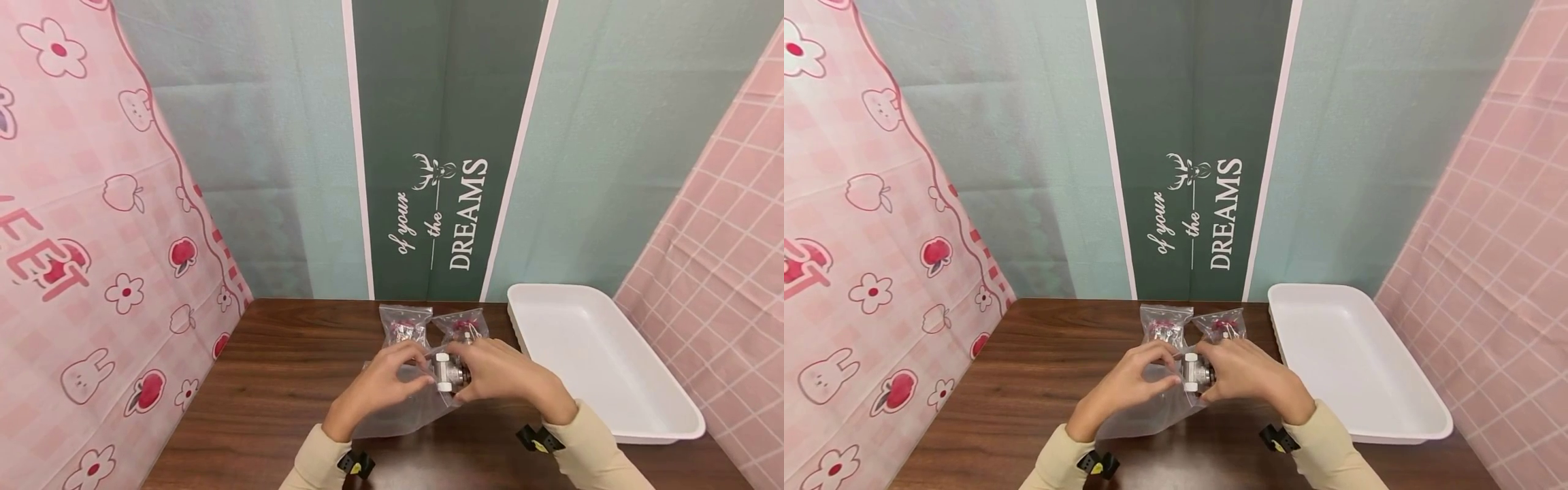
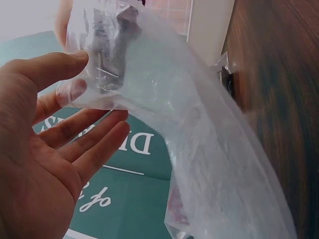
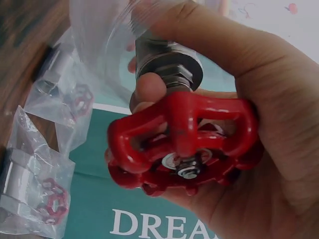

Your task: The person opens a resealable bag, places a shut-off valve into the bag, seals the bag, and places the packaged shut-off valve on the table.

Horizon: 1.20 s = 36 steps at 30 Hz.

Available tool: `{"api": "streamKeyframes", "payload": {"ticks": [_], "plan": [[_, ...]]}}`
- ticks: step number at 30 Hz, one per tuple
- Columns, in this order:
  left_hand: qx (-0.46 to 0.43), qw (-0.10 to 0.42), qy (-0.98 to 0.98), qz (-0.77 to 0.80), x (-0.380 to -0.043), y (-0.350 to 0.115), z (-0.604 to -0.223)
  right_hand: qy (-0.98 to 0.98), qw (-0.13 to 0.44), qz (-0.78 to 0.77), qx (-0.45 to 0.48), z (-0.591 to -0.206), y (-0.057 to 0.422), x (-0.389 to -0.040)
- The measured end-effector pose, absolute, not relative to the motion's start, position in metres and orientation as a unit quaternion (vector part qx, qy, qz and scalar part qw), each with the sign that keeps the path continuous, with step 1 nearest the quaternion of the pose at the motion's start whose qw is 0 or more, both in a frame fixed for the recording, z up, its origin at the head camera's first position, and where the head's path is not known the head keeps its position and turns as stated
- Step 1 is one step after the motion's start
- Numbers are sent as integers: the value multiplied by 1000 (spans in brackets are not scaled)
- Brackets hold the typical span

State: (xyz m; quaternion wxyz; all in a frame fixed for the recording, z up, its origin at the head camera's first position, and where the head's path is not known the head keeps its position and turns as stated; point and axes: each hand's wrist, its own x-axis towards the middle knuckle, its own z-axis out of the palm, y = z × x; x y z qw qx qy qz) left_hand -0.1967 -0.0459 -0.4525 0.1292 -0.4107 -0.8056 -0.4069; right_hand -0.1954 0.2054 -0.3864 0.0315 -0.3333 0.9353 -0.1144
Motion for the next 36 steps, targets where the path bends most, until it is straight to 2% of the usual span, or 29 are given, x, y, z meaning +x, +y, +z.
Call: {"api": "streamKeyframes", "payload": {"ticks": [8,19,30,36], "plan": [[-415,135,-802,-407,-196,-42,-457,923,23,-103,-369,-398,203,-197],[-402,115,-814,-404,-192,-38,-460,923,9,-102,-372,-407,199,-199],[-401,102,-812,-412,-192,-36,-463,918,45,-132,-371,-412,194,-197],[-407,102,-806,-417,-193,-36,-465,921,32,-119,-369,-416,194,-198]]}}
